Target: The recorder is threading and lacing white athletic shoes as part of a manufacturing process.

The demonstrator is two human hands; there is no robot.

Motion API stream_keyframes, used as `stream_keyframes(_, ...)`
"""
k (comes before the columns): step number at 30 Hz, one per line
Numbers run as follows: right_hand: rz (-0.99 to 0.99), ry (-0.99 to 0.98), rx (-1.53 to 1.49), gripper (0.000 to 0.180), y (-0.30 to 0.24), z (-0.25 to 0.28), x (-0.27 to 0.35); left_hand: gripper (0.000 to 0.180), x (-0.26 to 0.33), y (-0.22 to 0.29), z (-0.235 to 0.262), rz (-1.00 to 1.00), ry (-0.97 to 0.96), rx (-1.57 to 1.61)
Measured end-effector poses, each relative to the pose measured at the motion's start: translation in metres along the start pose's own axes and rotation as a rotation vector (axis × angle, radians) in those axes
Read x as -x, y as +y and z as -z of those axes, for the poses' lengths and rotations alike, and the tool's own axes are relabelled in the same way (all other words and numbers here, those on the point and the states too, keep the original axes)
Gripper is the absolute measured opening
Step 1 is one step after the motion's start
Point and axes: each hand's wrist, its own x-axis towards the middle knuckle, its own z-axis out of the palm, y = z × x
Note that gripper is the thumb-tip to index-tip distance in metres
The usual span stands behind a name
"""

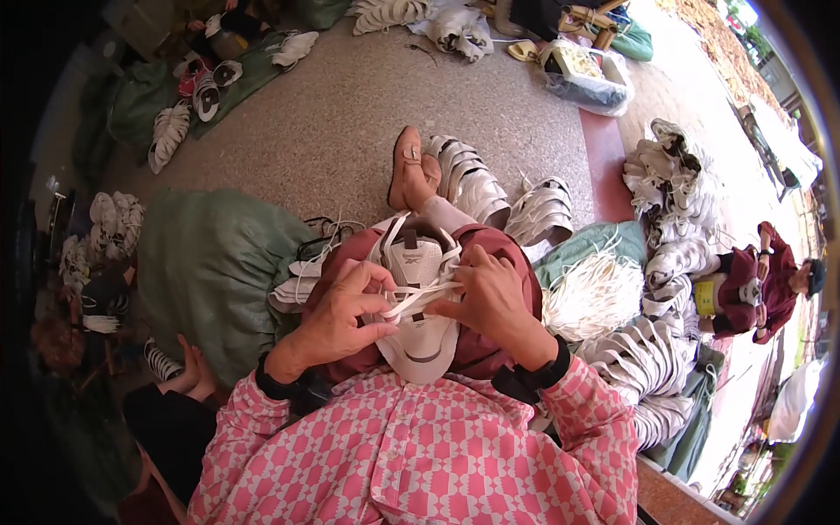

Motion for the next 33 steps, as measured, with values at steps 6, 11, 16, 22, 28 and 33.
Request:
stream_keyframes(6, -0.004, -0.003, -0.014, 0.047, 0.004, -0.002, -0.002, 0.013, -0.012, -0.019, -0.008, -0.052, 0.041, 0.101)
stream_keyframes(11, -0.071, 0.009, -0.204, 0.042, 0.001, 0.001, 0.004, 0.018, -0.008, -0.028, -0.007, -0.055, 0.264, -0.071)
stream_keyframes(16, -0.05, 0.03, -0.19, 0.041, 0.002, 0.0, 0.004, 0.02, -0.006, -0.032, -0.017, 0.076, 0.486, -0.018)
stream_keyframes(22, -0.062, -0.008, -0.201, 0.041, 0.002, 0.001, 0.003, 0.014, -0.009, -0.027, -0.023, 0.406, 0.51, 0.722)
stream_keyframes(28, -0.04, -0.007, -0.161, 0.042, 0.003, 0.001, 0.0, 0.015, 0.001, -0.034, -0.001, 0.537, 0.193, 0.807)
stream_keyframes(33, -0.05, -0.021, -0.147, 0.043, 0.003, 0.002, -0.001, 0.016, 0.0, -0.032, 0.005, 0.435, 0.072, 0.687)
